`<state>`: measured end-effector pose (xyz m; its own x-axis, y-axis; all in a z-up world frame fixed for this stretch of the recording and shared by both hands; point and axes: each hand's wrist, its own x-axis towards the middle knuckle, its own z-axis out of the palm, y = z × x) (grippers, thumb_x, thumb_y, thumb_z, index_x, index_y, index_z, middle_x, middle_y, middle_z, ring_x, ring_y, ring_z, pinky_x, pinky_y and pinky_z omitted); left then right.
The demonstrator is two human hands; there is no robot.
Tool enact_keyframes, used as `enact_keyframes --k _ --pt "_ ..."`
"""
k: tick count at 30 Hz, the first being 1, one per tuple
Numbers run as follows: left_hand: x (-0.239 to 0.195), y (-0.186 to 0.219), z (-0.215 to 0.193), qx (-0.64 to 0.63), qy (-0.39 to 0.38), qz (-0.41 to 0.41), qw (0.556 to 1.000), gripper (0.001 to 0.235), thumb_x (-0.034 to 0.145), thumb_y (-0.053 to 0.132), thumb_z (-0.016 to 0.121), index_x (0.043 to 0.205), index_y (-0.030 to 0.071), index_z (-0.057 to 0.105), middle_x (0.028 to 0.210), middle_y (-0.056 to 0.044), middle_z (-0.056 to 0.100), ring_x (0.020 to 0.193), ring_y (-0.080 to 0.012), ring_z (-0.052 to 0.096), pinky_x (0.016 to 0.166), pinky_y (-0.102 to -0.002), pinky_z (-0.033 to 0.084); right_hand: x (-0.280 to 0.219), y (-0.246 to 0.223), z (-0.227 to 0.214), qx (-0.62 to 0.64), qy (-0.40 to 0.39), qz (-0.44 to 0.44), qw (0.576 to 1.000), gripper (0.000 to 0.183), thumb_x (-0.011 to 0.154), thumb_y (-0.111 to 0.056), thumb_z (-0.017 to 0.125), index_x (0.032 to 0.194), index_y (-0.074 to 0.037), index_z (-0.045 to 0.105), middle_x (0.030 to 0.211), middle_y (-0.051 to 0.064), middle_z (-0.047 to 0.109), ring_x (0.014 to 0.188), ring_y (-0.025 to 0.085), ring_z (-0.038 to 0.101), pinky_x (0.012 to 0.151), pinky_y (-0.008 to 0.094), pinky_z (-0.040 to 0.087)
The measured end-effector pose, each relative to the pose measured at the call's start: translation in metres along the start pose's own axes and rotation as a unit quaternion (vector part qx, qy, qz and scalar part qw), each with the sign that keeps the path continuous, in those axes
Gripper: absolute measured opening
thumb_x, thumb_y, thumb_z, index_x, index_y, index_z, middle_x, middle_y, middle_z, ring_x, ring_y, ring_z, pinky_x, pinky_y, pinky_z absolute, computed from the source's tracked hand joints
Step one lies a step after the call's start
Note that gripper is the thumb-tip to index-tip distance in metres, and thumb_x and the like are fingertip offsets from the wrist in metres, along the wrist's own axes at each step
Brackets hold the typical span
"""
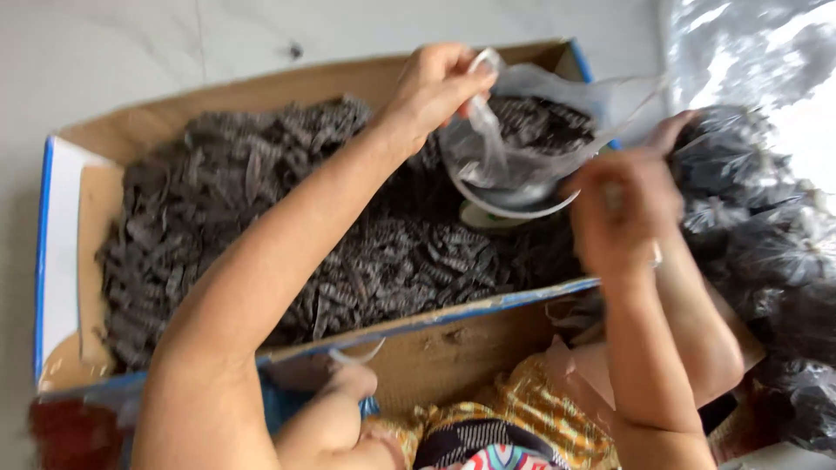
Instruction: The person sits on the floor and repeatedly scoops dried snakeskin pieces from a large cardboard box into small plastic bags. They then weigh the filled bags on a scale, tie them shut, and place them aside before repeating the process.
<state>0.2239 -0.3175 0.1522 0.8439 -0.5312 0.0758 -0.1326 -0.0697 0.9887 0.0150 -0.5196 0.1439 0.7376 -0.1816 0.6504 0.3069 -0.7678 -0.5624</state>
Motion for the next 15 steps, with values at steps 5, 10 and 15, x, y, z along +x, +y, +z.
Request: enact_keyframes --k 5,10,15 --pt "0.004 -0.001 0.008 0.000 0.020 0.015 1.000 0.014 0.090 0.018 0.077 0.087 0.007 0.070 0.077 -0.002 0.072 0.060 -0.0057 0.061 0.053 -0.020 0.054 -0.080 0.000 0.159 -0.020 -0.513 -0.044 0.857 0.052 0.080 -0.030 0.082 0.121 -0.003 0.065 0.119 0.016 0.065 0.112 0.036 0.063 0.089 0.045 0.054" --pt "-0.003 -0.002 0.005 0.018 -0.001 0.013 1.000 0.014 0.092 0.016 0.075 0.086 0.005 0.068 0.076 -0.002 0.067 0.064 -0.0079 0.061 0.056 -0.023 0.052 -0.103 0.039 0.273 -0.311 -0.655 0.046 0.687 0.133 0.072 -0.072 0.083 0.157 0.005 0.016 0.155 0.031 0.034 0.140 0.046 0.038 0.110 0.051 0.041" --pt "0.000 -0.003 0.007 -0.006 -0.005 -0.004 1.000 0.011 0.091 0.015 0.075 0.088 0.007 0.068 0.078 -0.001 0.070 0.064 -0.0069 0.062 0.059 -0.021 0.056 -0.110 0.016 0.295 -0.426 -0.657 0.002 0.622 0.146 0.068 -0.082 0.080 0.161 0.000 0.002 0.155 0.033 0.033 0.141 0.048 0.034 0.102 0.058 0.039"
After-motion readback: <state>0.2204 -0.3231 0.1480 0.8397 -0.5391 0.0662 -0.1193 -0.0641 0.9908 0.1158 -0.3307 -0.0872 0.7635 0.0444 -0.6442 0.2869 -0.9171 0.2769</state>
